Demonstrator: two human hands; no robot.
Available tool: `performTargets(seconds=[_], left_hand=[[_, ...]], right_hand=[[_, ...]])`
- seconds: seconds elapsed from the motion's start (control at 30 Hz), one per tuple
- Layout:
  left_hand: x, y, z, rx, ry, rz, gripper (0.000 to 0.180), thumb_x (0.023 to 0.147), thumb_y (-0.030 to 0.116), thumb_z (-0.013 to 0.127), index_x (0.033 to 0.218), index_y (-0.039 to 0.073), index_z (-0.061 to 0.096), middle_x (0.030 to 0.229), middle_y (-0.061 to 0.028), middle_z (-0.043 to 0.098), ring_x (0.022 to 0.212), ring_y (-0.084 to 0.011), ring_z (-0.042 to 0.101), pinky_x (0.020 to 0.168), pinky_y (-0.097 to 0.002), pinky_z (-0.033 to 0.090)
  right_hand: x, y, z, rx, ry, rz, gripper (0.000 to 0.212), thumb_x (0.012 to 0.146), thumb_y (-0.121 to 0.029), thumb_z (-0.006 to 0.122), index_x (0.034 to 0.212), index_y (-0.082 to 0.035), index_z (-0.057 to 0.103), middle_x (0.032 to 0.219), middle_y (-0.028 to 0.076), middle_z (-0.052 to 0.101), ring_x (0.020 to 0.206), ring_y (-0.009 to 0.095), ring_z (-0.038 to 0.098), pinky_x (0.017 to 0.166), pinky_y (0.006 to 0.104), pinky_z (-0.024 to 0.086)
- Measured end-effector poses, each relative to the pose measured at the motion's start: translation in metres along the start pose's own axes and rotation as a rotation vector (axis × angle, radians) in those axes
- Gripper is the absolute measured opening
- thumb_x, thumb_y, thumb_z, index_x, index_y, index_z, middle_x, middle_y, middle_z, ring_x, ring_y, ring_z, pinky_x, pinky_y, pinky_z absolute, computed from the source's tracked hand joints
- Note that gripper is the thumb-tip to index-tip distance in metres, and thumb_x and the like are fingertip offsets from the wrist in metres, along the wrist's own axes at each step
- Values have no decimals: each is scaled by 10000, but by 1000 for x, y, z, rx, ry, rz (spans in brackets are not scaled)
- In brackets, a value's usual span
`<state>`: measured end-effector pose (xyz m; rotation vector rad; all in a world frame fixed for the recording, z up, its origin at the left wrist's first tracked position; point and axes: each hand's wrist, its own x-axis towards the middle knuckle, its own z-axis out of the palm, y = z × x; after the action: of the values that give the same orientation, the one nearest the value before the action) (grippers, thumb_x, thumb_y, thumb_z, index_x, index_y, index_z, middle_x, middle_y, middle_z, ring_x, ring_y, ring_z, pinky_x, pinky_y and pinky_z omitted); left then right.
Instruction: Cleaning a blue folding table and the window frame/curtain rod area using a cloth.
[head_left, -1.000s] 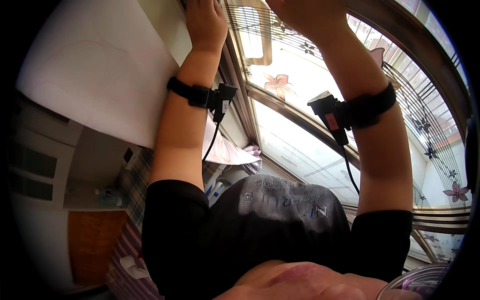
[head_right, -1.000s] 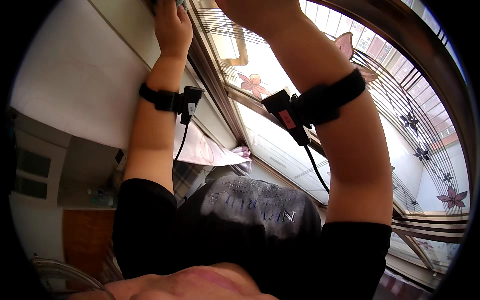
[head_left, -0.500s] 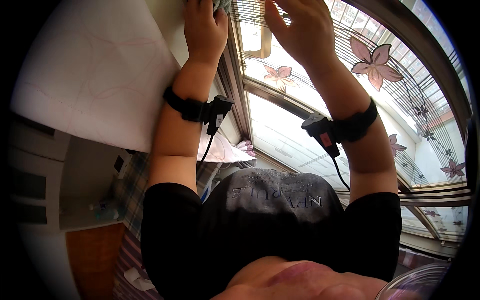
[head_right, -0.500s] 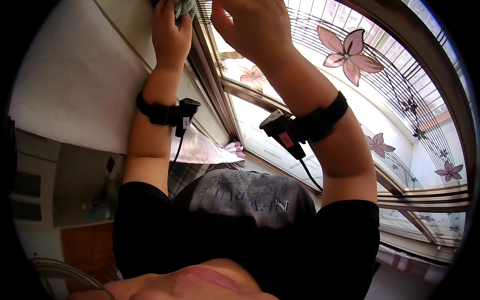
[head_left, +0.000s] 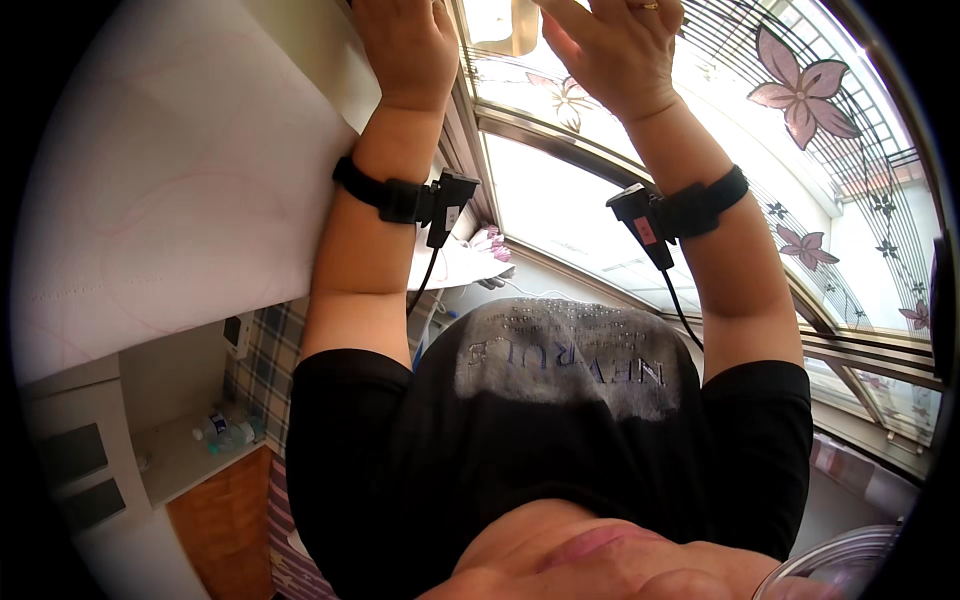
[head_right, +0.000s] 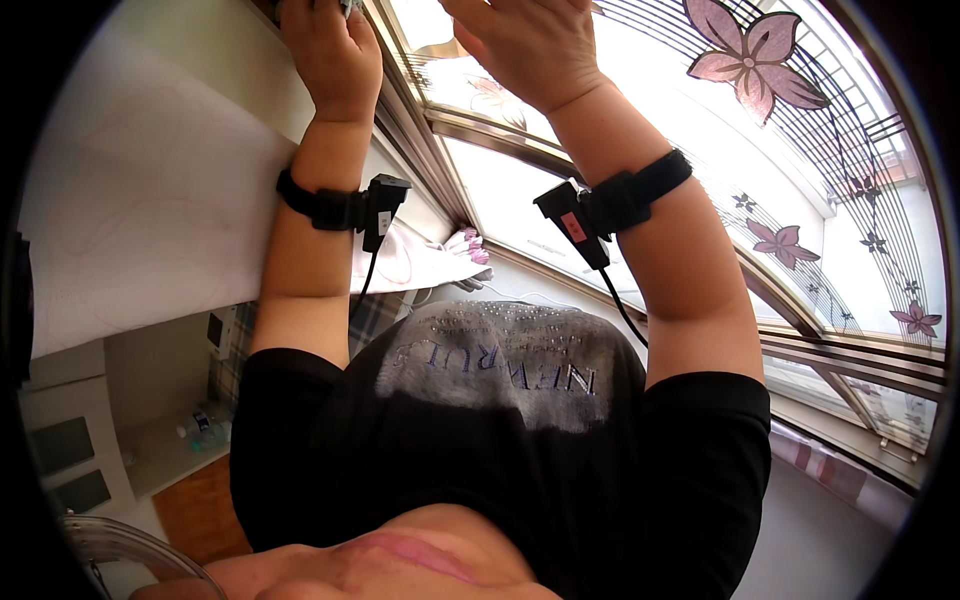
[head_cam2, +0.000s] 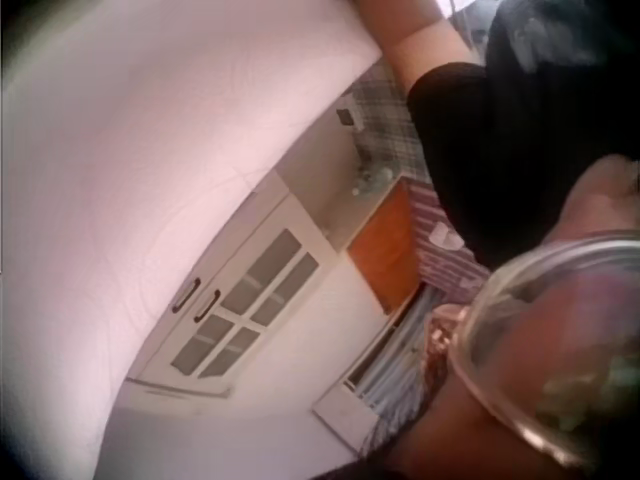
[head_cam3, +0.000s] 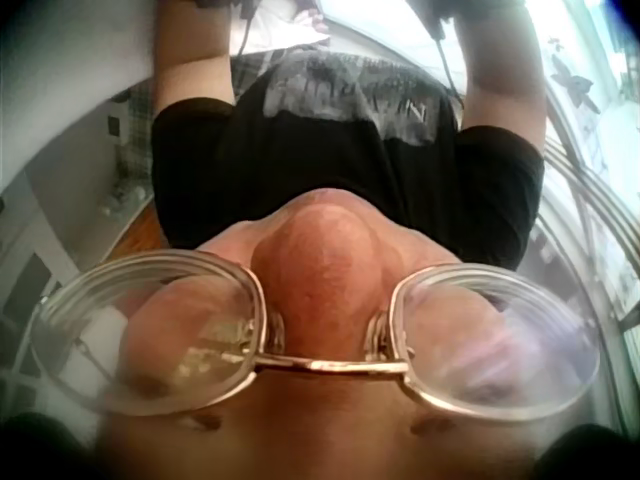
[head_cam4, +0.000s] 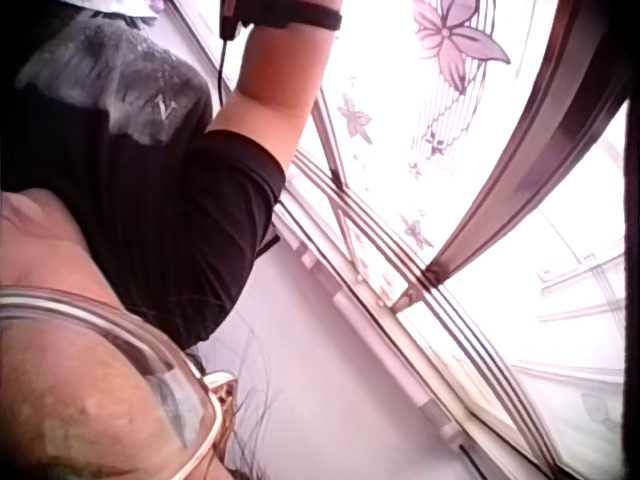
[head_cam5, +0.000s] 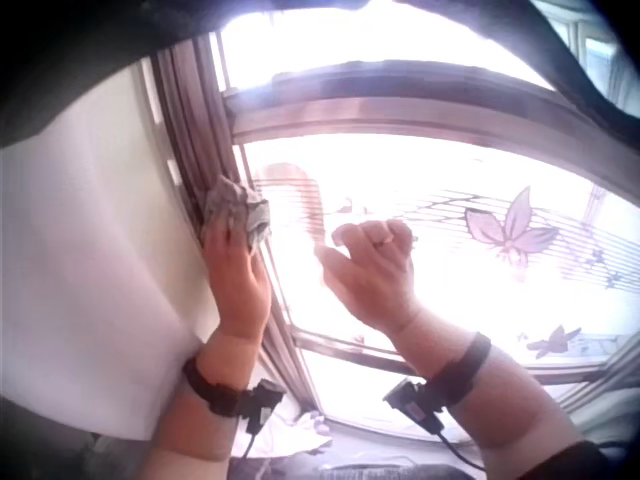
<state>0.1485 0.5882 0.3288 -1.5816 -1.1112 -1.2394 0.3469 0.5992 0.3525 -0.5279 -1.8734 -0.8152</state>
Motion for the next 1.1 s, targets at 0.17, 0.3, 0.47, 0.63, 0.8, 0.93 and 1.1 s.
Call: performTargets(seconds=[0.17, 0.3, 0.47, 0.63, 0.8, 0.93, 1.1], left_hand=[[-16, 5, -5, -4, -30, -49, 516, 797, -51, 542, 1306, -23, 462, 1279, -265, 461, 1198, -450, 425, 1038, -532, 324], [-30, 16, -21, -114, -143, -104, 461, 804, -32, 559, 1261, -10, 511, 1242, -248, 495, 1168, -429, 458, 1016, -508, 354], [-38, 14, -32, -176, -151, -311, 402, 744, -46, 640, 1138, 2, 572, 1203, -225, 518, 1106, -400, 506, 967, -449, 412], [-50, 23, -27, -145, -240, -251, 491, 684, -43, 662, 1155, 69, 581, 1165, -200, 503, 1115, -404, 471, 969, -459, 390], [-67, 21, -19, -152, -241, -252, 446, 729, -35, 610, 1167, 36, 565, 1163, -217, 497, 1095, -412, 466, 945, -483, 382], [-86, 18, -6, -15, -175, -167, 428, 759, 34, 693, 1167, 94, 577, 1172, -146, 531, 1050, -289, 545, 881, -387, 454], [-105, 17, -7, -133, -213, -223, 369, 708, 13, 704, 1058, 90, 614, 1110, -146, 557, 1002, -353, 553, 865, -419, 465]], right_hand=[[1, -4, 4, 17, 87, -31, 228, 646, -187, 694, 868, -189, 641, 891, -25, 511, 884, 176, 472, 828, 383, 314], [-3, -9, 0, 13, 28, -10, 201, 656, -174, 687, 849, -175, 632, 868, -9, 507, 862, 195, 476, 805, 398, 331], [-27, -15, 6, 60, -109, -10, 174, 666, -155, 662, 831, -178, 614, 825, 1, 496, 857, 202, 481, 775, 391, 361], [-30, -12, 9, 3, -121, -62, 181, 658, -156, 655, 829, -199, 612, 812, -12, 485, 836, 199, 468, 767, 386, 362], [-32, -10, 11, 9, -132, -72, 171, 675, -186, 640, 841, -203, 603, 812, -14, 489, 836, 198, 461, 778, 390, 350], [-31, -12, 11, 8, -129, -76, 172, 676, -187, 642, 844, -197, 604, 814, -9, 489, 839, 201, 462, 785, 393, 348], [-33, -11, 10, 35, -134, -69, 167, 687, -188, 638, 851, -186, 607, 815, -6, 490, 842, 206, 465, 794, 396, 349]])
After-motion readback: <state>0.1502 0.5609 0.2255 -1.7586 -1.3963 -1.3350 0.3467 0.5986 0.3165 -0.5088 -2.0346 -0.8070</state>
